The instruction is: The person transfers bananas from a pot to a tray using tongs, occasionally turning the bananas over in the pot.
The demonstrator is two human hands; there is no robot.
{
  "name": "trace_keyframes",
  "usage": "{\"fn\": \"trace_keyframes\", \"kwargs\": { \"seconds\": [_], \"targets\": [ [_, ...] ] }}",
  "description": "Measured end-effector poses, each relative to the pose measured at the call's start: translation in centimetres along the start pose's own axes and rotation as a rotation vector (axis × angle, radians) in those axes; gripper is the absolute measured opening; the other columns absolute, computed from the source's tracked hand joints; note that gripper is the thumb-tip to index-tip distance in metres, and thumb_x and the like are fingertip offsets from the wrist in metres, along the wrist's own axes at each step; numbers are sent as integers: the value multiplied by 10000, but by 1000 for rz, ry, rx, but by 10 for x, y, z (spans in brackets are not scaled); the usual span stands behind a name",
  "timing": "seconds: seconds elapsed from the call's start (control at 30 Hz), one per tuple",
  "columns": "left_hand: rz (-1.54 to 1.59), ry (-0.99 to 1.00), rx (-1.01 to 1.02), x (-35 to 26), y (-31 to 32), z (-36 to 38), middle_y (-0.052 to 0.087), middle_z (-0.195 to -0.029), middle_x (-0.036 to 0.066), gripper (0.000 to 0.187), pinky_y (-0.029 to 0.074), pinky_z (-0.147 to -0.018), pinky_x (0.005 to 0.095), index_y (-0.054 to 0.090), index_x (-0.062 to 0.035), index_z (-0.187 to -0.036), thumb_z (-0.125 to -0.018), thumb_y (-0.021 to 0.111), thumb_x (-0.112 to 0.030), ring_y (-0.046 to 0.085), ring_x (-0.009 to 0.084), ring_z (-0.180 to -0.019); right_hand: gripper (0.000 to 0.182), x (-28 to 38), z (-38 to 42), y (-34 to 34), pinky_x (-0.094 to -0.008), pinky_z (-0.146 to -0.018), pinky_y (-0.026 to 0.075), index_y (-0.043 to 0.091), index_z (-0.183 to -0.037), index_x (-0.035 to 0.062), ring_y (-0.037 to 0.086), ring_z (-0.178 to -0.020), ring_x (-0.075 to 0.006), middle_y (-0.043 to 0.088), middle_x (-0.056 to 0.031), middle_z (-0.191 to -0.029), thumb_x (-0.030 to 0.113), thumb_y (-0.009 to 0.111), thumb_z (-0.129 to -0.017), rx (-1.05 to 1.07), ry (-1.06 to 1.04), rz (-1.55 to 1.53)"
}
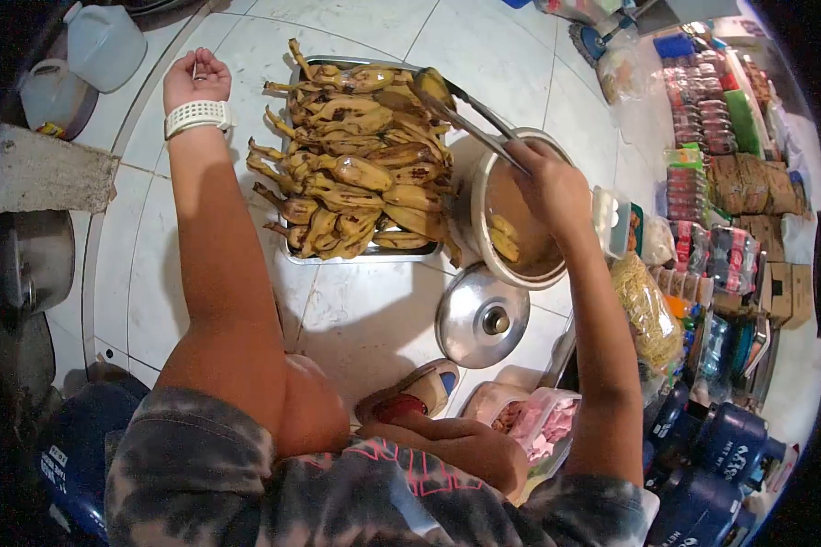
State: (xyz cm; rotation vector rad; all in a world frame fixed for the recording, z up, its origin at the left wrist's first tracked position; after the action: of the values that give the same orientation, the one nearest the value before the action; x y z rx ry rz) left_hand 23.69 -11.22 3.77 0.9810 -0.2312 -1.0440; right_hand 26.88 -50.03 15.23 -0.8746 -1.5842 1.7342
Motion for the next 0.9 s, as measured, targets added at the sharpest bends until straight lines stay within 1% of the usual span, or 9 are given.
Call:
{"fn": "trace_keyframes", "kwargs": {
  "seconds": [0.07,0.17,0.3,0.4,0.6,0.7,0.8,0.83,0.9],
  "targets": [
    [-15,0,-3,0,0,2,466,-697,54,48,393,-506,226,406,-44,-746,-702,426,-38,476,128,-588,191,12,-22,2,-326,-577,435,520,-879,176,531,-713,-238,498,-60,-939,185,473,-694,64,-26,89],
    [15,9,-10,-4,-6,-5,462,-727,58,67,391,-511,227,408,-34,-764,-702,432,-44,475,127,-598,211,24,-53,15,-309,-623,428,528,-894,199,519,-757,-214,520,-32,-878,198,496,-686,137,16,213],
    [11,38,-39,-12,-10,-3,458,-734,57,80,393,-516,227,408,-27,-777,-701,431,-39,474,128,-602,232,33,-88,38,-290,-618,433,533,-887,219,528,-754,-178,536,-11,-853,219,530,-654,266,113,366],
    [14,55,-55,-20,-17,-6,455,-731,56,74,393,-513,223,408,-30,-772,-700,426,-34,475,128,-599,157,43,-93,43,-303,-576,448,564,-768,84,556,-711,-212,565,-74,-784,104,447,-666,184,30,271],
    [77,50,-92,-31,-27,-15,456,-700,50,56,389,-506,224,407,-35,-751,-697,417,-26,473,126,-566,166,48,-87,23,-287,-598,442,566,-785,107,549,-736,-202,565,-64,-773,125,490,-639,264,-24,293],
    [77,48,-113,-28,-24,-13,460,-684,49,50,388,-504,224,406,-33,-748,-699,413,-28,473,127,-553,220,34,-77,3,-280,-614,431,563,-847,141,544,-736,-206,559,-79,-794,167,525,-632,204,-6,116],
    [89,-7,-70,-24,-25,-18,463,-671,49,46,389,-503,225,405,-32,-749,-704,409,-31,473,129,-546,276,0,-58,-1,-281,-625,418,549,-902,168,539,-729,-216,546,-107,-830,211,551,-629,218,70,-251],
    [98,-37,-45,-22,-25,-20,464,-668,49,44,389,-503,226,405,-31,-749,-706,408,-32,473,130,-545,296,-7,-44,-6,-269,-618,411,538,-920,116,538,-692,-197,558,-91,-819,206,558,-639,169,103,-391],
    [78,2,-58,-18,-25,-20,462,-655,47,44,388,-501,230,405,-29,-750,-707,411,-31,473,131,-544,314,-29,-7,-2,-247,-606,406,517,-947,88,521,-666,-164,553,-60,-791,179,556,-649,142,475,-694]
  ]
}}
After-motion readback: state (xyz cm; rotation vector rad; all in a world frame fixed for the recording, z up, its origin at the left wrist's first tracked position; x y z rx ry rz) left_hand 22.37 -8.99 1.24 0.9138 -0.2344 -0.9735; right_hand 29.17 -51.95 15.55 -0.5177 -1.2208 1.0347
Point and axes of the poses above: each hand's wrist, its own z-axis away from the middle knuckle, its own y-axis out of the palm, x = y × z, the point moved 3 cm from there along -z, towards the middle knuckle
